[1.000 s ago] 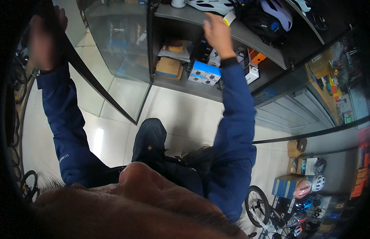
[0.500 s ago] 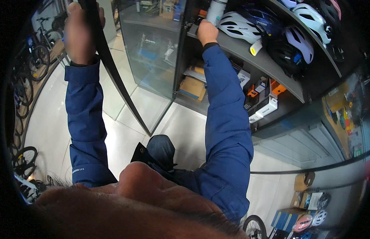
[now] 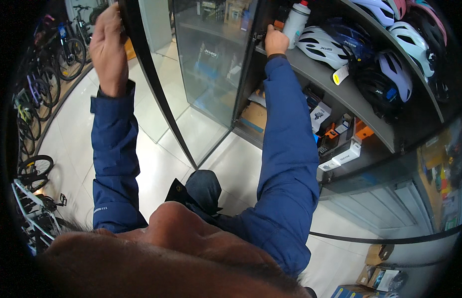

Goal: The person opens a glass cabinet and removes several boxed bicycle accessories, including lights and other components. They walk to a display wall and place the items on shelves, then return to the cabinet to retrieve more boxes and repeat the process.

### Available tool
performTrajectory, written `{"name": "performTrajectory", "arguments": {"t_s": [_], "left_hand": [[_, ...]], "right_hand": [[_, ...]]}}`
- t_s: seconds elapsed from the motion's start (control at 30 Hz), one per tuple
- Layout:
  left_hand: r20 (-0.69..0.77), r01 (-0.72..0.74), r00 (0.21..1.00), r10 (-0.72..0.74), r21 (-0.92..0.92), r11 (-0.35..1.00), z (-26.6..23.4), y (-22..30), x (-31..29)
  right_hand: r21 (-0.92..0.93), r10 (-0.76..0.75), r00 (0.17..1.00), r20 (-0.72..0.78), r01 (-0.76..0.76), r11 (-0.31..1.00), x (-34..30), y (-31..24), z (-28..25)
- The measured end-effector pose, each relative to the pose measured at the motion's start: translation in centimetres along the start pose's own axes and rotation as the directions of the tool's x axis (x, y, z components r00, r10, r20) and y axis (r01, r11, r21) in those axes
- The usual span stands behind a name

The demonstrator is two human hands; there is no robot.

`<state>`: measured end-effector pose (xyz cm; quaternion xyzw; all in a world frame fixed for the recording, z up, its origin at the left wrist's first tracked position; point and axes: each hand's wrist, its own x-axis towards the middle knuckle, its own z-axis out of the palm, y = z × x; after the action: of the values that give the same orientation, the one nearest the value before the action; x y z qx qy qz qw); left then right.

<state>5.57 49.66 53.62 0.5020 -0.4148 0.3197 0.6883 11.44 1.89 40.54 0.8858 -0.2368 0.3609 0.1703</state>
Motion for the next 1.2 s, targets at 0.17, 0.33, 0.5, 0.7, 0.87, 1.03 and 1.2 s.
{"name": "performTrajectory", "arguments": {"t_s": [0.17, 0.33, 0.5, 0.7, 0.87, 1.03, 1.2], "left_hand": [[-0.290, -0.201, 0.943, 0.162, -0.110, 0.973, -1.0, 2.2, -11.1], [0.135, 0.141, 0.984, -0.117, -0.188, 0.972, 2.1, 2.5, -22.3], [0.411, 0.687, 0.715, -0.566, -0.259, 0.679, 6.4, -0.1, -26.6], [0.764, 0.918, 0.395, -0.510, -0.298, 0.263, 9.8, -1.7, -31.5], [0.863, 0.897, 0.099, -0.495, -0.293, -0.331, 11.3, -2.0, -35.6], [0.880, 0.648, -0.054, -0.472, -0.329, -0.687, 12.8, -2.2, -38.7], [0.855, 0.510, -0.016, -0.518, -0.439, -0.740, 12.7, -3.3, -40.2]], "right_hand": [[0.201, -0.085, 0.985, -0.151, 0.115, 0.973, -4.9, 1.7, -5.8], [0.535, -0.042, 0.966, -0.255, 0.177, 0.826, -15.6, 3.2, -13.7], [0.923, -0.029, 0.997, 0.071, -0.055, 0.380, -28.1, 2.7, -20.1], [0.923, -0.229, 0.895, 0.382, -0.381, 0.049, -36.6, 2.9, -21.9], [0.707, -0.128, 0.740, 0.661, -0.670, -0.225, -39.6, 3.2, -20.6], [0.645, -0.061, 0.673, 0.737, -0.728, -0.234, -40.8, 2.5, -19.4], [0.740, -0.145, 0.780, 0.608, -0.624, -0.252, -40.8, 2.4, -19.4]]}}
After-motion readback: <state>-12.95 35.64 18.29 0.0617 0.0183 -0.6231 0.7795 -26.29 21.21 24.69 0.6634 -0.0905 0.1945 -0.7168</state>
